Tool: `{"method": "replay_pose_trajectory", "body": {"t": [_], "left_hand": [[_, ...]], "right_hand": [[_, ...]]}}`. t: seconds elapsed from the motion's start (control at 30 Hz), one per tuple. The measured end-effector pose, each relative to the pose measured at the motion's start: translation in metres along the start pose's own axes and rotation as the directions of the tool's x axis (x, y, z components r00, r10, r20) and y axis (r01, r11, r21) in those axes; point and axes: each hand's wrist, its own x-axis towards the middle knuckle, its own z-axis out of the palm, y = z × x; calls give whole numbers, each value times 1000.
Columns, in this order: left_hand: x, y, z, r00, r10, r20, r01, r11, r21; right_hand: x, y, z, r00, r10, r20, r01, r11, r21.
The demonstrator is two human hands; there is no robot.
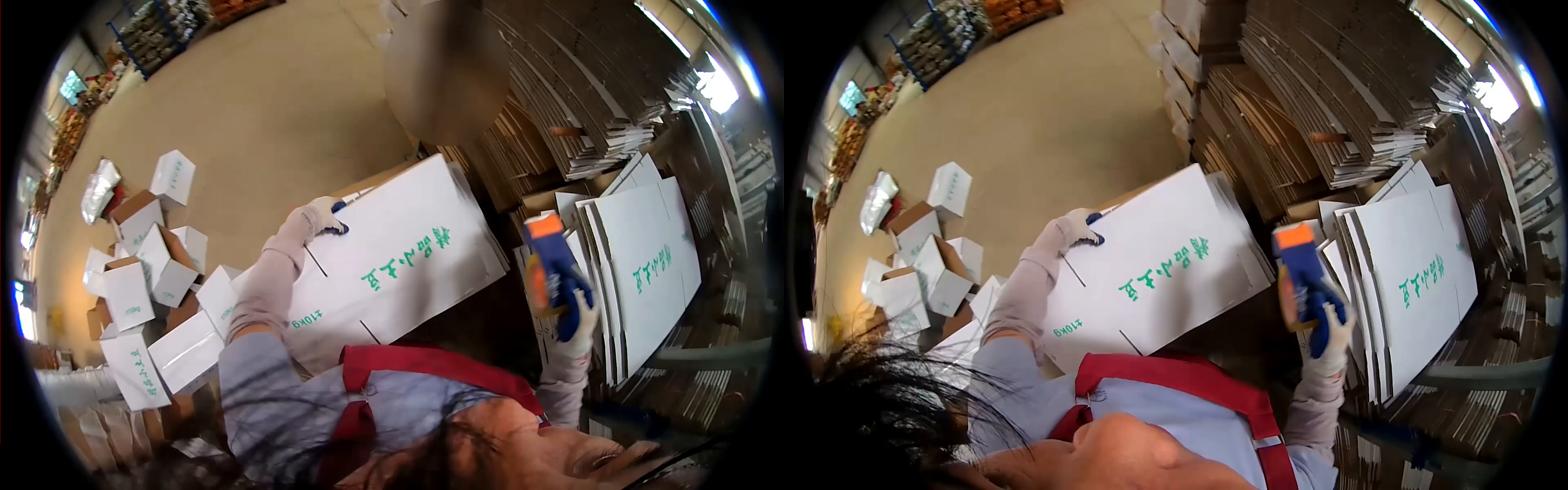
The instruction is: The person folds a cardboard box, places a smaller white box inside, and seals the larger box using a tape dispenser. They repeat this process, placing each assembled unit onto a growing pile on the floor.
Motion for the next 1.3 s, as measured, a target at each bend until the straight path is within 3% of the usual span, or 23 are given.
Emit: {"method": "replay_pose_trajectory", "body": {"t": [0.1,0.13,0.2,0.3,0.33,0.37,0.4,0.43,0.47,0.53,0.6,0.7,0.77,0.8,0.83,0.87,0.93,1.0,1.07,1.17,1.2,1.23,1.3], "left_hand": [[-85,91,-45,991,109,78,-124,964,234],[-113,115,-54,994,84,68,-98,969,227],[-156,147,-57,918,384,97,-392,846,362],[-171,146,-21,809,569,150,-556,656,510],[-165,138,-3,817,572,71,-494,632,597],[-157,131,13,814,581,3,-429,598,677],[-151,129,18,803,595,-34,-411,595,690],[-156,144,14,853,522,-14,-351,593,725],[-152,147,18,850,526,-32,-331,581,744],[-149,150,26,838,543,-50,-319,563,763],[-149,157,28,892,450,-47,-248,574,780],[-165,167,37,886,446,-129,-277,730,625],[-173,157,23,864,486,-134,-304,714,630],[-177,139,18,778,601,-183,-375,678,633],[-198,145,-1,857,490,-161,-272,695,666],[-206,125,-9,832,517,-202,-301,726,618],[-215,95,-38,934,326,-148,-209,831,515],[-195,74,-43,977,199,-79,-143,882,449],[-181,77,-51,917,108,385,-72,992,-107],[-168,164,-16,862,351,366,-148,865,-480],[-175,211,4,913,167,371,30,882,-471],[-180,256,19,923,143,356,-88,982,-166],[-171,284,74,909,277,312,-355,907,226]], "right_hand": [[34,-54,-1,948,-310,73,312,950,-23],[43,-76,2,944,-299,138,302,953,-2],[58,-109,20,927,-270,261,280,960,2],[79,-116,73,810,-316,493,330,942,62],[96,-103,88,770,-254,585,289,957,35],[111,-82,110,735,-266,624,403,911,-86],[104,-73,142,781,-140,608,285,947,-148],[107,-56,173,740,-151,656,444,842,-307],[105,-46,202,578,-327,748,804,386,-453],[83,-53,259,591,67,804,783,194,-592],[71,-34,298,535,257,805,831,7,-556],[80,-7,312,547,217,808,804,131,-580],[109,-4,295,482,115,868,854,160,-495],[116,-20,281,544,150,825,816,134,-562],[134,-17,258,532,55,845,836,126,-535],[143,-24,235,543,39,839,838,48,-544],[135,-56,195,601,193,775,792,-20,-610],[115,-38,168,558,155,815,819,56,-572],[104,-22,154,567,100,818,816,67,-574],[98,-27,158,638,241,731,752,11,-659],[100,-24,157,612,213,762,777,19,-629],[103,-21,158,580,182,794,804,26,-594],[107,-10,158,560,139,817,820,45,-570]]}}
